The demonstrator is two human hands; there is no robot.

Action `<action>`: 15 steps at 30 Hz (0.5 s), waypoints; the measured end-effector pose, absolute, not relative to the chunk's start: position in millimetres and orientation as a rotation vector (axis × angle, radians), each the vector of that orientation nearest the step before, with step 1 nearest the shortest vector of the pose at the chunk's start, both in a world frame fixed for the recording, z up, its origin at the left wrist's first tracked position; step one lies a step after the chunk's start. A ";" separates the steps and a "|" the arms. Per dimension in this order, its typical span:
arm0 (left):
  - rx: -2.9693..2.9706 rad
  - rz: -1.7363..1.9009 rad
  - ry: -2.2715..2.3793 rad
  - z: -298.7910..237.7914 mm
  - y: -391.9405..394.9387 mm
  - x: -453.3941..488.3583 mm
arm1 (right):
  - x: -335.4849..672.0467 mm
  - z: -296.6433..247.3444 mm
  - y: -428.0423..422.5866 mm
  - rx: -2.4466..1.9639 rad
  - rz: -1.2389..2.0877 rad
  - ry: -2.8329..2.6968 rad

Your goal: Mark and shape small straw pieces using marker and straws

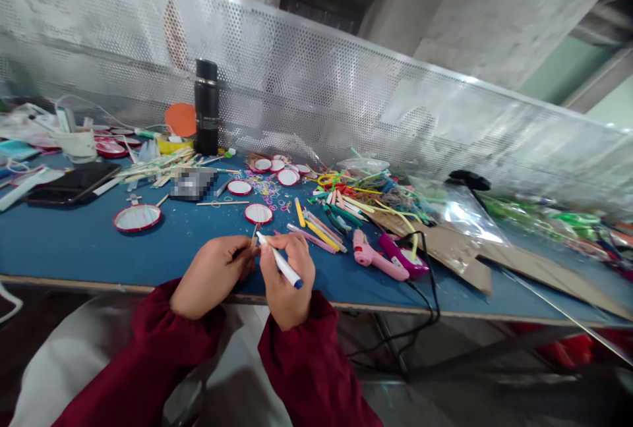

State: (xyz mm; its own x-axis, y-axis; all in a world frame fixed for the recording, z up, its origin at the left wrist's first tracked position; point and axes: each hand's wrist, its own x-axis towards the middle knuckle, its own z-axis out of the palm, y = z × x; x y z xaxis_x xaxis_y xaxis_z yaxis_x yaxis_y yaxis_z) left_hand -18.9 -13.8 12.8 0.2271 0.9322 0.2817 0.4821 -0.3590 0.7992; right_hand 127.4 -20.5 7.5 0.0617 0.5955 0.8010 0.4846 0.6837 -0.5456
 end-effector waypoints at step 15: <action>1.925 1.046 1.258 13.7 -13.0 -19.2 | 126.6 6.8 -20.5 -0.889 0.095 -1.567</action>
